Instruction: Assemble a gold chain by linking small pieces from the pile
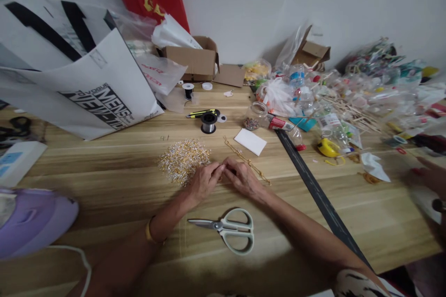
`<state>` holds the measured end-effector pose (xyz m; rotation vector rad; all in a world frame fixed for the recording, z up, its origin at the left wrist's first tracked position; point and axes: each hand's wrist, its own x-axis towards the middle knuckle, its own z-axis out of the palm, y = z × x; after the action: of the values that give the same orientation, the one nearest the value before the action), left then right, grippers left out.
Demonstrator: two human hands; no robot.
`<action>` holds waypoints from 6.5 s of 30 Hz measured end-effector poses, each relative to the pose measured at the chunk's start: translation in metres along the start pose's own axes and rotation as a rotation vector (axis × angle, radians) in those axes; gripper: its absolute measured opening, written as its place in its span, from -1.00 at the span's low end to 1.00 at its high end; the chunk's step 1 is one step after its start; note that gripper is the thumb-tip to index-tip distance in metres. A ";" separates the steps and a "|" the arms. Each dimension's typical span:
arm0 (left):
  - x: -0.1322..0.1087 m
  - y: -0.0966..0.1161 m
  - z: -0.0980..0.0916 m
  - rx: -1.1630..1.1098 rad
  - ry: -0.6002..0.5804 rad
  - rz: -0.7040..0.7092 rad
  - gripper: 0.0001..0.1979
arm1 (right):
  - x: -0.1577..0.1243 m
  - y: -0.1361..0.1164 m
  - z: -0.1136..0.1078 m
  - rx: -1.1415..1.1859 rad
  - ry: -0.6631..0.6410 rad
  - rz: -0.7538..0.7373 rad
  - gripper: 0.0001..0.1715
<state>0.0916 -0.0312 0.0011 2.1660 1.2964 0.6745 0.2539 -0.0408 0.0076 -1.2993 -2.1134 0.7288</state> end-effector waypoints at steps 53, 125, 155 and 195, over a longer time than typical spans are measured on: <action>0.012 -0.008 0.001 -0.808 -0.163 -0.256 -0.74 | 0.006 0.006 -0.008 0.250 0.165 0.037 -0.77; 0.009 -0.011 -0.005 -1.025 -0.120 -0.320 -0.80 | -0.030 -0.010 -0.051 0.016 0.135 0.039 -0.70; 0.012 -0.018 -0.002 -1.106 -0.024 -0.329 -0.80 | -0.092 -0.037 -0.060 0.418 -0.603 0.241 -0.46; 0.012 -0.016 0.002 -1.231 0.048 -0.339 -0.83 | -0.054 -0.037 -0.019 0.148 -0.169 0.208 -0.41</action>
<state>0.0877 -0.0142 -0.0088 0.9163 0.8334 1.0065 0.2649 -0.1015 0.0371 -1.4326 -2.0270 1.0965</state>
